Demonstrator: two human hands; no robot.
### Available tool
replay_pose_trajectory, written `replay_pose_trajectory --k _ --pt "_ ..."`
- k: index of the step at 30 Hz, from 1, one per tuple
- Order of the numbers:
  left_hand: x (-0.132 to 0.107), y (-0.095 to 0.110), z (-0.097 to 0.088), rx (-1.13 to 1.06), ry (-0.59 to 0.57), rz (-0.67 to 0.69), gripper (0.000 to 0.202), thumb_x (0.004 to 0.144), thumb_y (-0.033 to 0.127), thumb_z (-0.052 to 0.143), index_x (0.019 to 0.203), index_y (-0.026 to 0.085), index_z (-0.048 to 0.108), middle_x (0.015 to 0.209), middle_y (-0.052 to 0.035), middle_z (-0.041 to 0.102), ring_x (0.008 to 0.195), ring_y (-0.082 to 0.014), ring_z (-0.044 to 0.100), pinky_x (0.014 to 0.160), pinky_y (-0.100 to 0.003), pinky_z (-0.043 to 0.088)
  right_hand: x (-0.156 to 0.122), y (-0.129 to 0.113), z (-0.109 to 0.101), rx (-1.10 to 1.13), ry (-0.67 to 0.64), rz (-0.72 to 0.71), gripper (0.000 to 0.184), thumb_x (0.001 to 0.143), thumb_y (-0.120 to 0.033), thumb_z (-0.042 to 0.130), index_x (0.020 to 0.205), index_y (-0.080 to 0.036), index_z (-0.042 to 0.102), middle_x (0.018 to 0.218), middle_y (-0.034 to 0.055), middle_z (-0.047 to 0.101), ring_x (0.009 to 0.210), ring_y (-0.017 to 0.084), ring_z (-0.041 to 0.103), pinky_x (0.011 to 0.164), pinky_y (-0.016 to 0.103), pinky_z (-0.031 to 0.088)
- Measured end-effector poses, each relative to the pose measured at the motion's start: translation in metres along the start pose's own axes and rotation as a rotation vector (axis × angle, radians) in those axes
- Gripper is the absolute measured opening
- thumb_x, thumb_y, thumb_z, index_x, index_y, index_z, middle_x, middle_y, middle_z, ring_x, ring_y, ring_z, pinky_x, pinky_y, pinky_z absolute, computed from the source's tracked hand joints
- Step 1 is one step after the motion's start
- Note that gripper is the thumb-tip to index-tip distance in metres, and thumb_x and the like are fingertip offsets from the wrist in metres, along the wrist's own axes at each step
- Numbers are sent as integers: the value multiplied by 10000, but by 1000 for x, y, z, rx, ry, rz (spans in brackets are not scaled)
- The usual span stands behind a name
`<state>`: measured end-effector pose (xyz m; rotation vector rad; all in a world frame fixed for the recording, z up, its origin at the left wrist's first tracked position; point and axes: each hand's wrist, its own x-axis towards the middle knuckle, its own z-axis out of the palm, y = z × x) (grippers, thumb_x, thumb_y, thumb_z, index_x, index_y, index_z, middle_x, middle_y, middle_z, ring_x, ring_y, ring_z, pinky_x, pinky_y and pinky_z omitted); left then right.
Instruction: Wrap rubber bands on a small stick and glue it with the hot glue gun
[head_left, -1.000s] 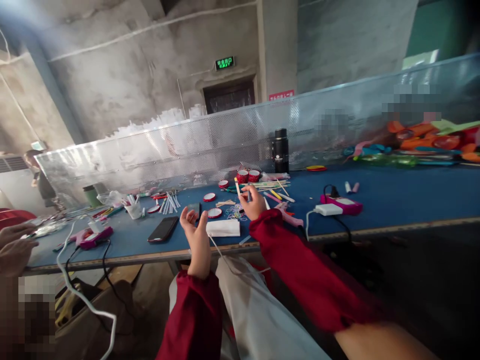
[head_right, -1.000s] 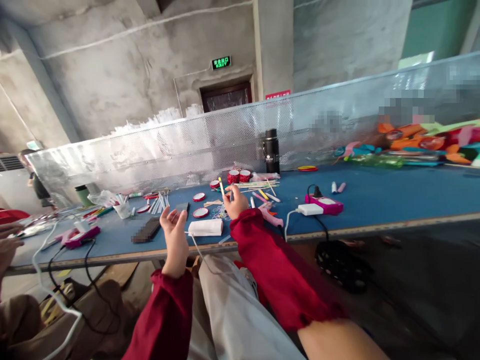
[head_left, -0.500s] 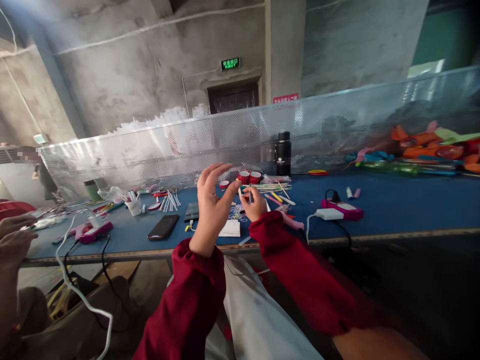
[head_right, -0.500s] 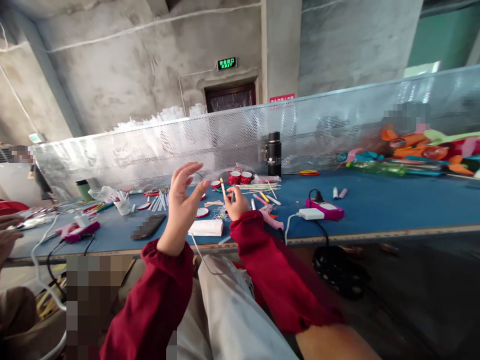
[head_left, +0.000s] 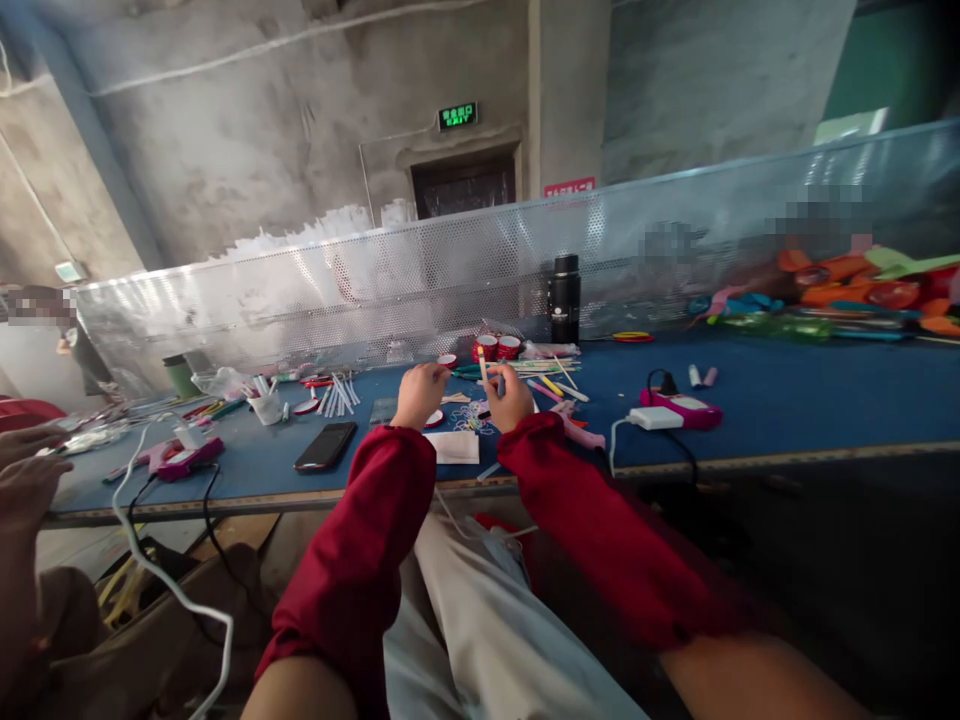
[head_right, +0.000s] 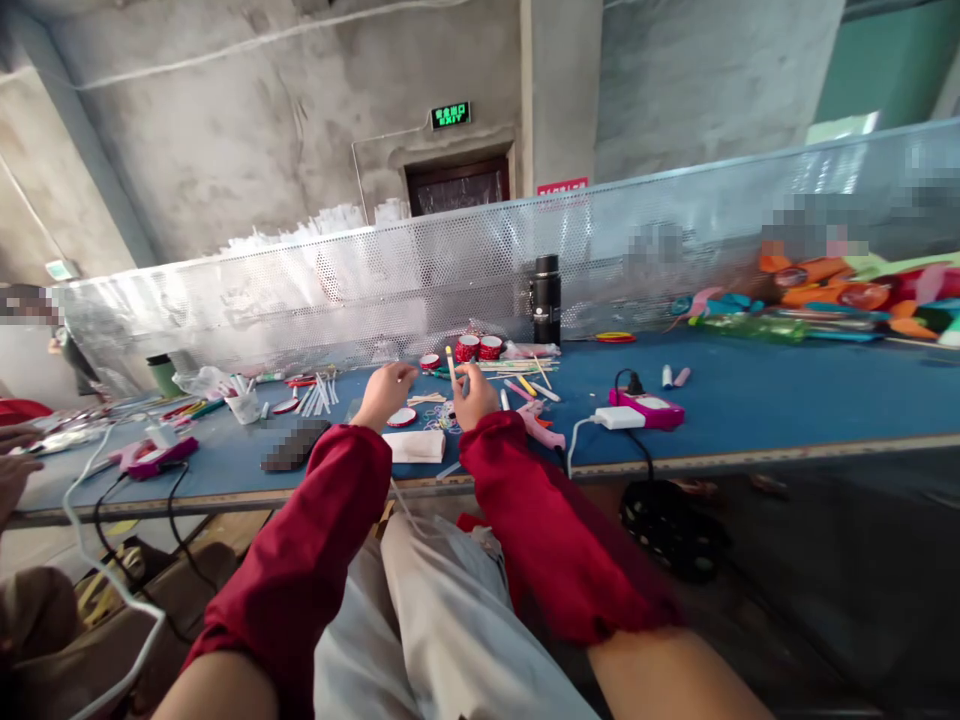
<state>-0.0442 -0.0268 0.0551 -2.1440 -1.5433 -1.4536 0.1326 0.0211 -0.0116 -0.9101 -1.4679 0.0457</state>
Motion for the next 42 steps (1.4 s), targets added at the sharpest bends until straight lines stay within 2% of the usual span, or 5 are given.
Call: replay_pose_trajectory --k 13,19,28,33,42 --pt "-95 22 36 245 -269 7 244 975 310 525 952 189 736 1008 -156 657 1024 -287 603 992 -425 418 0 5 3 -11 33 2 236 852 -287 544 1063 -239 638 838 43 751 787 246 694 765 360 528" --pt "-74 14 29 168 -211 10 294 855 280 703 1139 205 706 1181 -169 663 1160 -323 579 1056 -464 387 0 1 2 49 -24 17 195 824 -314 591 1004 -259 641 823 37 766 797 259 728 755 372 546" --pt "-2 5 42 -324 -154 -127 216 893 297 583 826 191 758 831 -77 715 879 -232 642 882 -344 452 -1 -8 0 182 -48 99 194 796 -384 675 940 -276 601 761 0 761 750 248 738 719 362 556" --pt "-5 -1 56 -688 -63 -303 174 791 324 683 783 153 714 738 -32 681 757 -170 595 767 -284 449 -3 -13 -1 252 -138 60 193 798 -420 668 887 -272 582 731 -5 747 686 220 714 679 334 545" --pt "-18 -25 54 -630 141 -264 239 883 401 587 807 179 635 776 -16 646 710 -130 526 726 -247 420 -2 -12 -1 135 -35 99 129 824 -351 608 926 -275 593 778 3 765 732 228 729 683 334 536"
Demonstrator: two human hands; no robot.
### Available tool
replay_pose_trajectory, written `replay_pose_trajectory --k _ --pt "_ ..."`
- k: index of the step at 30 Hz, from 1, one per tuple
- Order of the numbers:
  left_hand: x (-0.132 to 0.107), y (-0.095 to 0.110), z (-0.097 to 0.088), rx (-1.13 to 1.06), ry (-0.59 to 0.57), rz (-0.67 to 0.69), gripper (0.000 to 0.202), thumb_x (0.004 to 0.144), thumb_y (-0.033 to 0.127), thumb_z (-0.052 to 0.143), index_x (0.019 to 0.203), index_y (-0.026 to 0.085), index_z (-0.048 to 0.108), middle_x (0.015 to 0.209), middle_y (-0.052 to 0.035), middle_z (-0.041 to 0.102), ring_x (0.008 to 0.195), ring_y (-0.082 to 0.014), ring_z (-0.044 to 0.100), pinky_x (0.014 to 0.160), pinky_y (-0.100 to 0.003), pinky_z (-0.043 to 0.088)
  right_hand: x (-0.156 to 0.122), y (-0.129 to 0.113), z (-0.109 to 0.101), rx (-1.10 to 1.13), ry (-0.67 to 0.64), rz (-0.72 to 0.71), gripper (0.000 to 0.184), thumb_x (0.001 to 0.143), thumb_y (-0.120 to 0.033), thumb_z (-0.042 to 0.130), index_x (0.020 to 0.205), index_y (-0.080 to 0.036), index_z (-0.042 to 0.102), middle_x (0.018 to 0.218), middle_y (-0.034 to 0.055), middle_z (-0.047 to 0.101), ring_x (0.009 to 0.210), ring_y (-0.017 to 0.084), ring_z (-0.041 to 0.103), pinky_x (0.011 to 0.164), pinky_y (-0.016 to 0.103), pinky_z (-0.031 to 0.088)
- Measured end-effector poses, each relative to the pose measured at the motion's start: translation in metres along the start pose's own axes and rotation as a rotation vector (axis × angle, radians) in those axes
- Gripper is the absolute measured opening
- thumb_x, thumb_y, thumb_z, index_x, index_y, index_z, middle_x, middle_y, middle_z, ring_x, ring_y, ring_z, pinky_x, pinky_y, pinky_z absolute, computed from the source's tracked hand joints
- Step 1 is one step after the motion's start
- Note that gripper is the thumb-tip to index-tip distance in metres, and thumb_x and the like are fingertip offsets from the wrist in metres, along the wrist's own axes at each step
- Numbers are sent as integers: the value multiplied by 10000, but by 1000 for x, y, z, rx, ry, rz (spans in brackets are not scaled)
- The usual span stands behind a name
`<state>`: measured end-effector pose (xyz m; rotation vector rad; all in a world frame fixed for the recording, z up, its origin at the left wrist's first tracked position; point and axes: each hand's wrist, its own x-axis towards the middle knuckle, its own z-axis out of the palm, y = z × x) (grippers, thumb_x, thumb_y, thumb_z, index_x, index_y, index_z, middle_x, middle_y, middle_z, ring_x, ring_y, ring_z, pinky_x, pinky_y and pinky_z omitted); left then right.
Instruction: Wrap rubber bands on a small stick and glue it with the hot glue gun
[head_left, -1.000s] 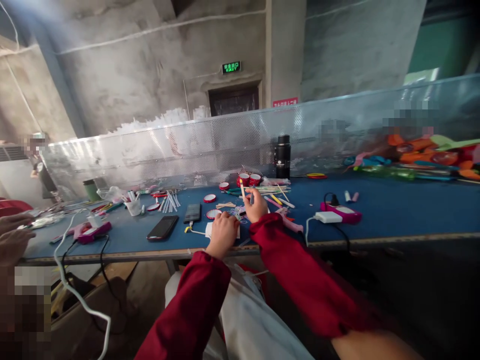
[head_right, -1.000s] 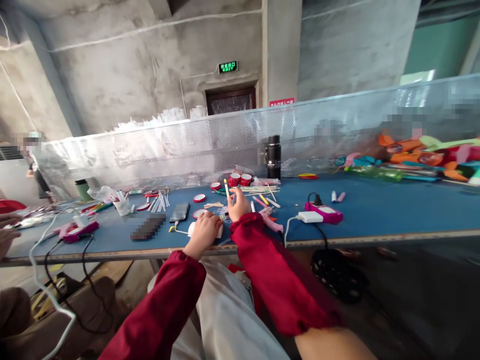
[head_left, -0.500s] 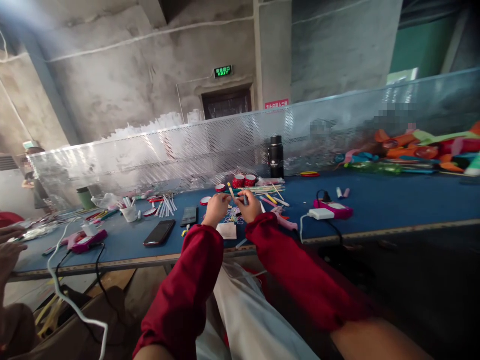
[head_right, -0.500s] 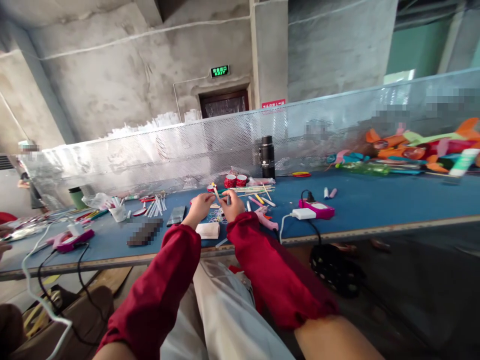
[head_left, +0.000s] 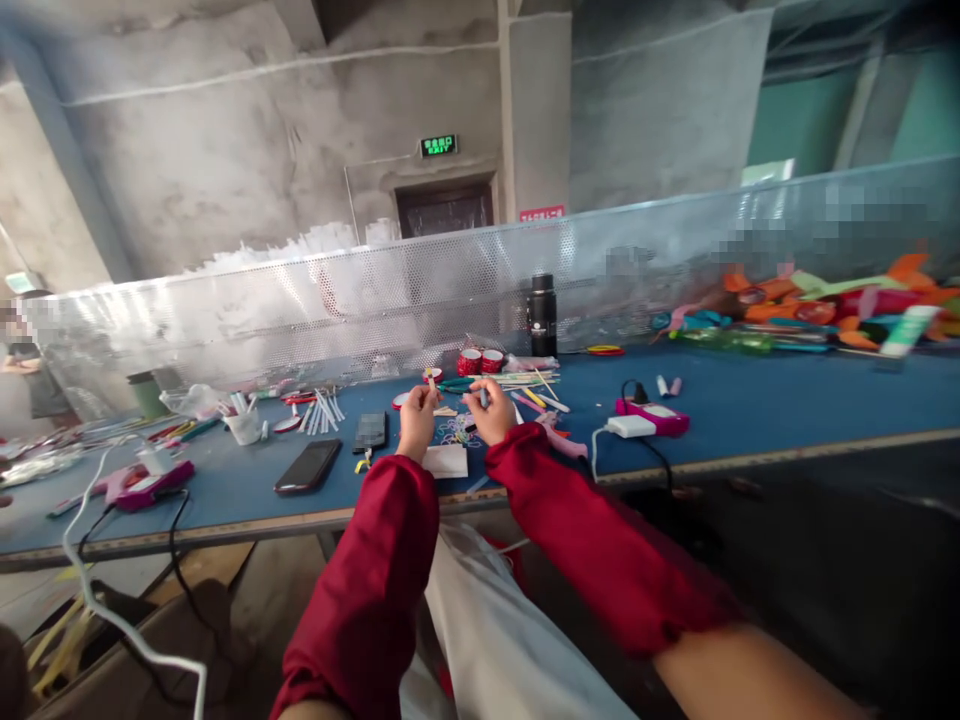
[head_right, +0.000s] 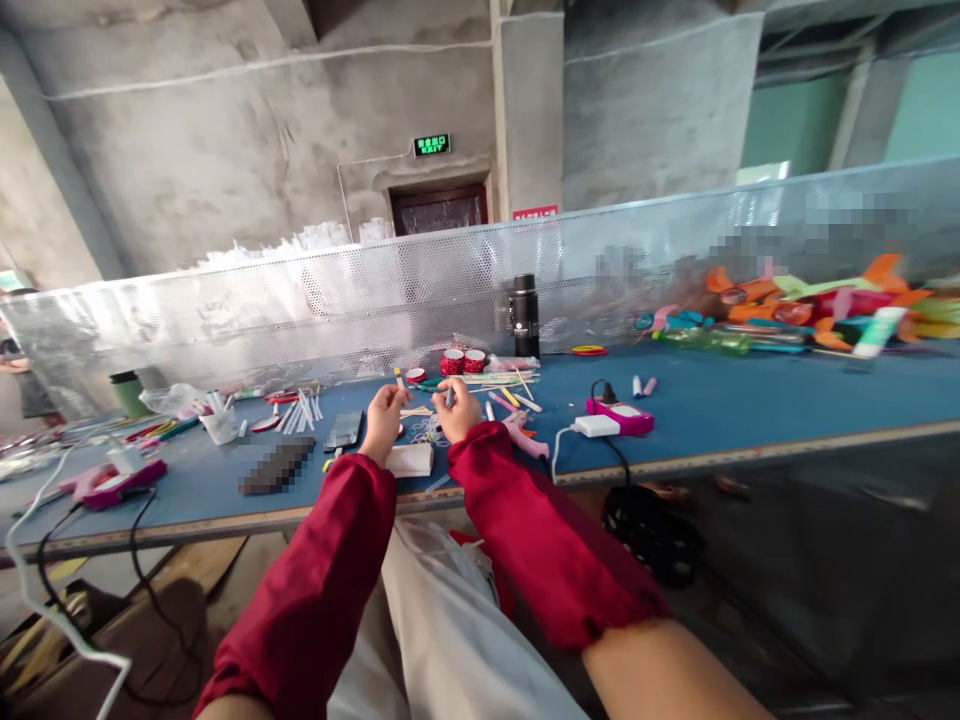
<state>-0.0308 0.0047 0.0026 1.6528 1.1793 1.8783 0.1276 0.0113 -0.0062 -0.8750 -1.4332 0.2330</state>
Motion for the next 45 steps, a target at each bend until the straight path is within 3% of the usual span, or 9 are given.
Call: replay_pose_trajectory --k 6,13,17,23,27,34,40,45 --pt "0 -6 2 -60 -107 -73 215 841 372 647 768 170 625 802 -41 696 721 -135 576 761 -262 446 2 2 -1 -2 -6 8 135 888 -388 564 943 -271 602 735 2 762 705 218 729 674 323 533" --pt "0 -11 7 -193 -172 -134 189 788 332 694 797 169 600 715 -24 667 719 -145 627 783 -291 476 1 2 1 8 -25 36 143 836 -325 621 969 -273 608 753 -4 767 763 231 748 722 340 558" --pt "-3 -11 8 -206 -215 -150 210 761 335 718 778 171 588 682 -18 659 688 -134 605 735 -274 461 1 -2 -2 22 -50 38 156 891 -381 579 984 -265 628 746 6 761 719 220 734 688 318 540" --pt "-6 -5 7 -205 -274 -198 228 765 329 733 738 177 566 675 -23 662 630 -110 539 654 -241 419 2 -6 -7 47 4 15 483 973 -613 418 1060 -235 706 689 19 706 651 198 678 634 290 499" --pt "-7 -2 6 -185 -294 -259 207 805 305 696 761 183 534 692 -30 675 574 -100 497 584 -230 382 2 -6 -9 -16 22 -16 479 959 -606 435 937 -227 728 733 47 728 692 215 687 648 302 504" --pt "-6 -1 4 -122 -317 -323 140 814 273 662 872 147 641 683 -23 658 547 -99 495 497 -217 295 4 1 1 136 45 60 438 935 -564 488 1103 -216 694 784 45 749 656 190 704 637 293 541" --pt "-5 -9 6 -110 -382 -296 137 830 265 635 791 134 638 684 -36 671 544 -88 490 553 -223 362 23 4 -8 333 13 183 517 843 -684 569 990 -206 700 684 35 719 616 180 680 597 277 539" --pt "-5 -12 6 -115 -405 -265 184 864 316 621 800 144 610 704 -44 690 537 -84 496 549 -220 366 35 14 -34 136 -40 158 497 877 -645 540 792 -189 718 535 18 627 505 150 583 503 244 440"
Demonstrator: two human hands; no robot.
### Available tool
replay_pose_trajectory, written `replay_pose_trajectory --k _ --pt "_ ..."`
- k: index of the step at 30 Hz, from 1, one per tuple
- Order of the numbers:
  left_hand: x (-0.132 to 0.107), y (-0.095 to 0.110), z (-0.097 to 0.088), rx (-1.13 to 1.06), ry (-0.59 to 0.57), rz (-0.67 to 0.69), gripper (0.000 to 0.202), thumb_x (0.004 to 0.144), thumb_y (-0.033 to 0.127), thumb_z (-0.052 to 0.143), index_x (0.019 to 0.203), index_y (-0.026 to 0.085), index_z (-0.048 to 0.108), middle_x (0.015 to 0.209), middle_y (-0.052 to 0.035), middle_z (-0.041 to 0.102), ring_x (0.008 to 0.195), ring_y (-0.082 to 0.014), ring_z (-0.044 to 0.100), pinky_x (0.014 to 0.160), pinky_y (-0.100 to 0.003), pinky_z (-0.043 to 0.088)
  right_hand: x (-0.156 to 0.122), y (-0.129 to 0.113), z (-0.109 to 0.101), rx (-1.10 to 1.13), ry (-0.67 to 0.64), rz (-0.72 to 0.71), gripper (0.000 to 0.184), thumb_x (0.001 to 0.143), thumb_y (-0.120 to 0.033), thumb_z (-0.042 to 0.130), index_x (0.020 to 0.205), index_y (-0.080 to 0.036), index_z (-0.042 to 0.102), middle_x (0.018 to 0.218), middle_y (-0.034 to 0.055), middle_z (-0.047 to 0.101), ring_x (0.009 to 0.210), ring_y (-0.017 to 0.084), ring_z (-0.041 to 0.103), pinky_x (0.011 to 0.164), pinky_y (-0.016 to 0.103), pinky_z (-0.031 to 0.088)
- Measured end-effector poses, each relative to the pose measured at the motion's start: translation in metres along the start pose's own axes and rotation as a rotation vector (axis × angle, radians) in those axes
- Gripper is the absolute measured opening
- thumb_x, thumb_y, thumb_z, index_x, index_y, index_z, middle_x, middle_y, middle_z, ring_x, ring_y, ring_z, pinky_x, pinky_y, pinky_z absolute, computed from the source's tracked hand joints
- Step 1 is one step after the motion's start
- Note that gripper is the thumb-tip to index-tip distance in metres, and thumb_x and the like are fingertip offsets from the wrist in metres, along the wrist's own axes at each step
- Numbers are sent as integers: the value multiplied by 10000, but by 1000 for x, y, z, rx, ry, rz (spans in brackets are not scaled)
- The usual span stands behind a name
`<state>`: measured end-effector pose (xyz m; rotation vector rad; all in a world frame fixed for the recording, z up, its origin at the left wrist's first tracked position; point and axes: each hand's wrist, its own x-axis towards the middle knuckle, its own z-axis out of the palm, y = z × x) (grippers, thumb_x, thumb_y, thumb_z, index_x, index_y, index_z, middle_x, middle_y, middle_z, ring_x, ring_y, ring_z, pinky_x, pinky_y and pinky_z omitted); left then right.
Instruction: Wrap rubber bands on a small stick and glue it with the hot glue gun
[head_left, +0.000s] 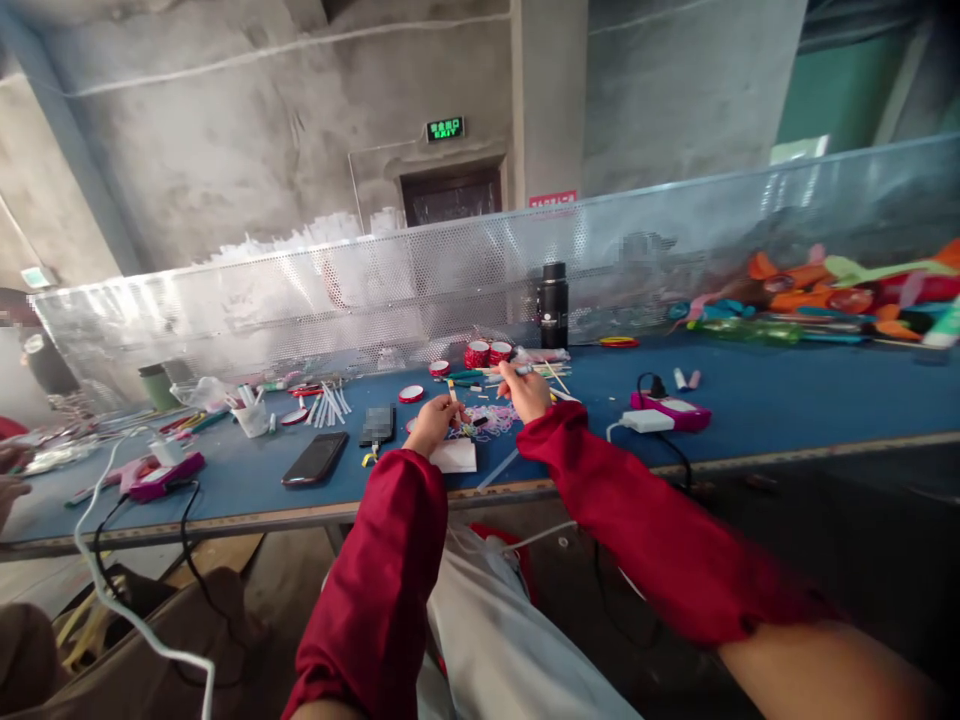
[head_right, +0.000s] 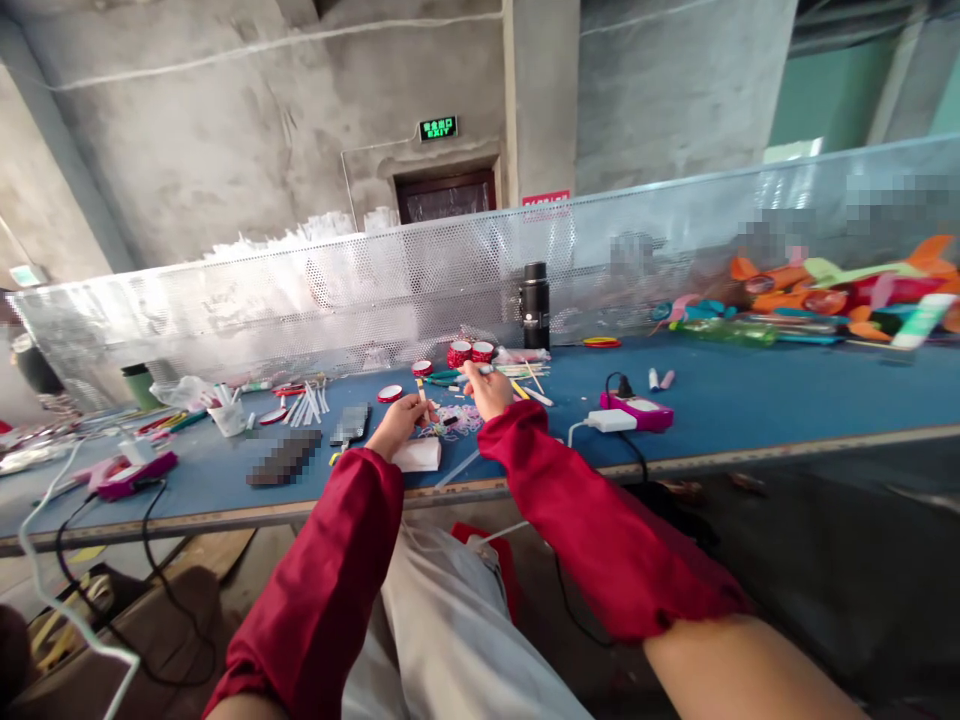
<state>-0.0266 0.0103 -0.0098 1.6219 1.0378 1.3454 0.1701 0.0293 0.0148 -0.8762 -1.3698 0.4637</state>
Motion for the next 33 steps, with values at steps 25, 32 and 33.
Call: replay_pose_trajectory --k 25,32,33 --pt "-5 11 -2 75 -40 -86 209 887 316 582 782 141 627 679 -43 665 510 -87 476 500 -219 310 -35 2 -2 -314 114 -270 253 871 -340 556 1073 -227 658 860 57 756 809 226 707 784 319 540" --pt "-3 7 -2 34 -19 -79 231 859 364 644 792 143 626 660 -40 667 499 -83 475 497 -211 325 -31 5 -4 -337 129 -284 187 842 -341 560 945 -238 676 899 65 758 829 235 695 784 331 538" --pt "-3 6 -3 32 -14 -76 222 862 356 636 801 142 628 660 -41 669 501 -84 478 499 -211 328 -31 5 -4 -331 124 -282 192 853 -352 558 947 -238 681 894 63 759 828 233 696 783 327 534"
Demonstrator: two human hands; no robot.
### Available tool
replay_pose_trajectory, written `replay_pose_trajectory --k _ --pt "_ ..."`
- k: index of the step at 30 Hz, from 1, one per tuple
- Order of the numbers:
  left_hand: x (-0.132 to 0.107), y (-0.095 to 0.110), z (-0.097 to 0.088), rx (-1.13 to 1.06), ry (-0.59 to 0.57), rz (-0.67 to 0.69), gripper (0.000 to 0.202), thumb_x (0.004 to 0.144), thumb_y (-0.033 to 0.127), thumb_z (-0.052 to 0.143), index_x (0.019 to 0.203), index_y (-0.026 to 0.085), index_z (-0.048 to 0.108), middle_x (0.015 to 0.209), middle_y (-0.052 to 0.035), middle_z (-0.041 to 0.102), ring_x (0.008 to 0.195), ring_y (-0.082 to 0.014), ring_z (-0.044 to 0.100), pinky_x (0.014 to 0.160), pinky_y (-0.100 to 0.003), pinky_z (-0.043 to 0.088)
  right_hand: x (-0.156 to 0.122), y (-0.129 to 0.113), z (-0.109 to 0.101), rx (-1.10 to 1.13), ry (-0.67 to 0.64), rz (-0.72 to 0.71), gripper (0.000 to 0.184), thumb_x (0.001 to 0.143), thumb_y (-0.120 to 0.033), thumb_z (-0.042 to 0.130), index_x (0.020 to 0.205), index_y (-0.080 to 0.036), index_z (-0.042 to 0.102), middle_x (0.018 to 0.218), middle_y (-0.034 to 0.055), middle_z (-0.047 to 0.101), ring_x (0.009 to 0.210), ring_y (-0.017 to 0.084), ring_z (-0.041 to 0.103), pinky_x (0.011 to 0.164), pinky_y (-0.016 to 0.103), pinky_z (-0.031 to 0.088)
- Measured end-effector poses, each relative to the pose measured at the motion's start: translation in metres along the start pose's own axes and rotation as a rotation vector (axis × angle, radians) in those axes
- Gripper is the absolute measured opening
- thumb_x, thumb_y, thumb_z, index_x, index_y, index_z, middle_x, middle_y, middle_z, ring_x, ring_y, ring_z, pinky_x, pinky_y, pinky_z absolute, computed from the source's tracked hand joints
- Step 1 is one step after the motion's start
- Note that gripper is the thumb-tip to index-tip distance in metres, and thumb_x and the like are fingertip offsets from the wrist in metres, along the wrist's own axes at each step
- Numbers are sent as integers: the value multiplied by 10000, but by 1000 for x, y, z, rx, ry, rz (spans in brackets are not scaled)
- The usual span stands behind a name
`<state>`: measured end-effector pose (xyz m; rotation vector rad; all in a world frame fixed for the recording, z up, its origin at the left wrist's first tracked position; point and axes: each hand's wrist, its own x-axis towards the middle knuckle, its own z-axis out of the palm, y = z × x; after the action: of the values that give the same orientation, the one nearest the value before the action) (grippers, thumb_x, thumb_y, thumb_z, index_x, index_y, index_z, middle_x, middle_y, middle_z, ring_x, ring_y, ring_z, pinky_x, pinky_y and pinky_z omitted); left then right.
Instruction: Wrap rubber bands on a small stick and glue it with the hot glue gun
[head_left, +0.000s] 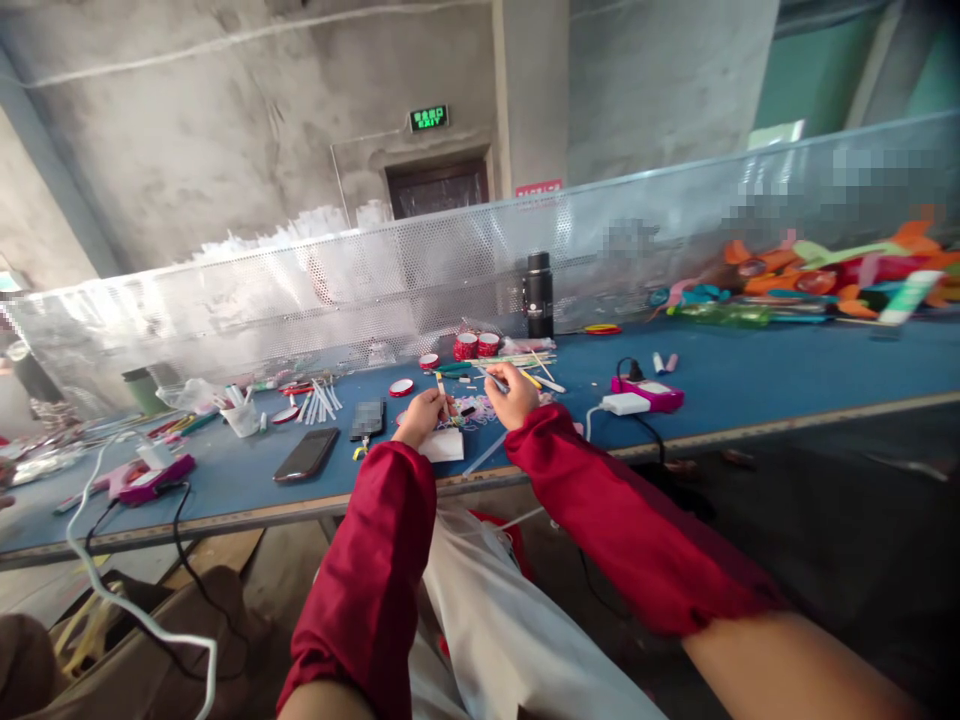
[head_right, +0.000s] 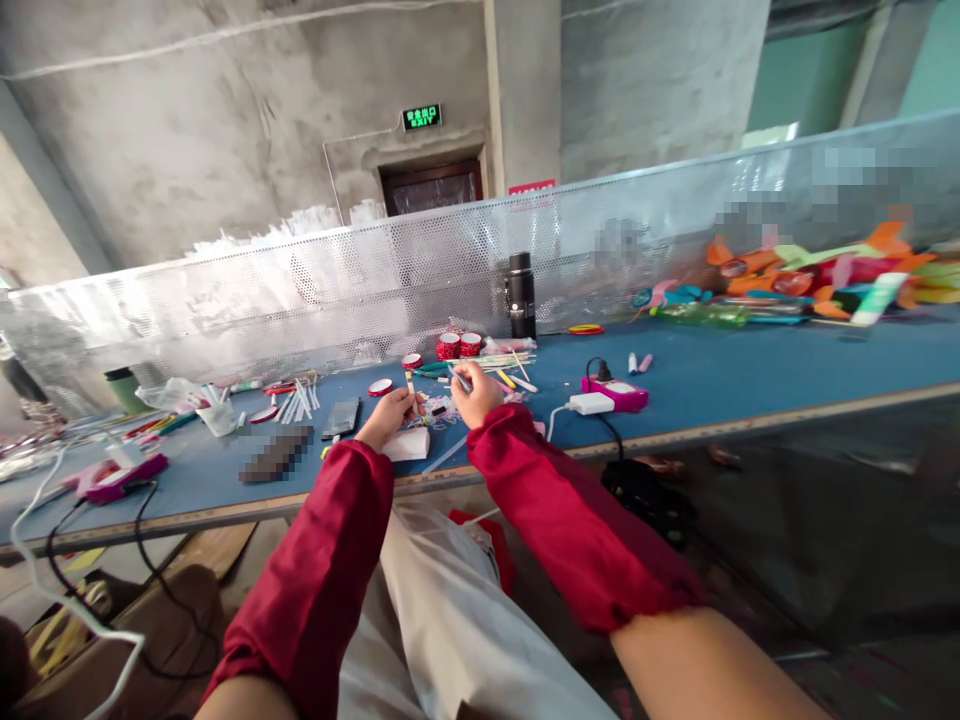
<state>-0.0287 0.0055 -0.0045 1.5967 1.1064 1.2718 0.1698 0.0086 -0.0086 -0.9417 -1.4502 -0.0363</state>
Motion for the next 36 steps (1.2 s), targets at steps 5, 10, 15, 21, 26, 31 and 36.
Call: replay_pose_trajectory --k 5,10,15,21,26,31,36 --pt "1 -1 -1 15 11 13 193 864 318 616 788 141 626 636 -34 652 488 -82 451 495 -217 322 1 3 -1 76 -72 77 315 964 -443 469 1009 -236 703 738 39 736 698 216 687 712 312 514" --pt "2 0 -2 18 33 26 255 853 376 649 757 141 622 613 -25 625 489 -79 444 503 -220 321 0 -3 -1 35 -89 -5 307 959 -439 500 1057 -224 695 823 61 748 773 227 688 770 327 516" --pt "-1 2 0 -27 31 57 292 825 428 694 840 139 657 614 -6 615 489 -76 420 495 -224 299 -3 -10 2 2 -310 -219 326 998 -278 362 1130 -214 653 985 90 760 926 233 697 872 342 508" --pt "-5 7 2 -24 -11 47 387 750 511 769 806 142 666 585 0 597 475 -69 388 483 -232 270 -8 -15 8 -82 -481 -236 351 987 -255 390 1275 -219 588 822 47 752 770 236 699 724 312 485" --pt "-8 11 1 -26 -7 114 507 693 629 777 662 151 608 556 0 561 485 -65 377 485 -233 269 -10 -23 6 -146 -502 -272 360 1019 -284 354 1235 -220 634 788 48 743 700 228 685 657 298 444" --pt "-9 14 1 -18 13 127 524 688 643 766 616 152 597 512 15 498 483 -68 359 483 -239 245 -12 -22 9 -173 -536 -289 457 1006 -290 390 1436 -259 543 925 59 783 752 227 710 673 294 474" --pt "-10 12 2 -27 36 132 506 707 618 766 607 153 595 519 14 500 487 -69 359 489 -239 259 -14 -13 18 -221 -559 -248 548 967 -325 488 1495 -180 483 922 104 788 772 255 727 677 308 511"
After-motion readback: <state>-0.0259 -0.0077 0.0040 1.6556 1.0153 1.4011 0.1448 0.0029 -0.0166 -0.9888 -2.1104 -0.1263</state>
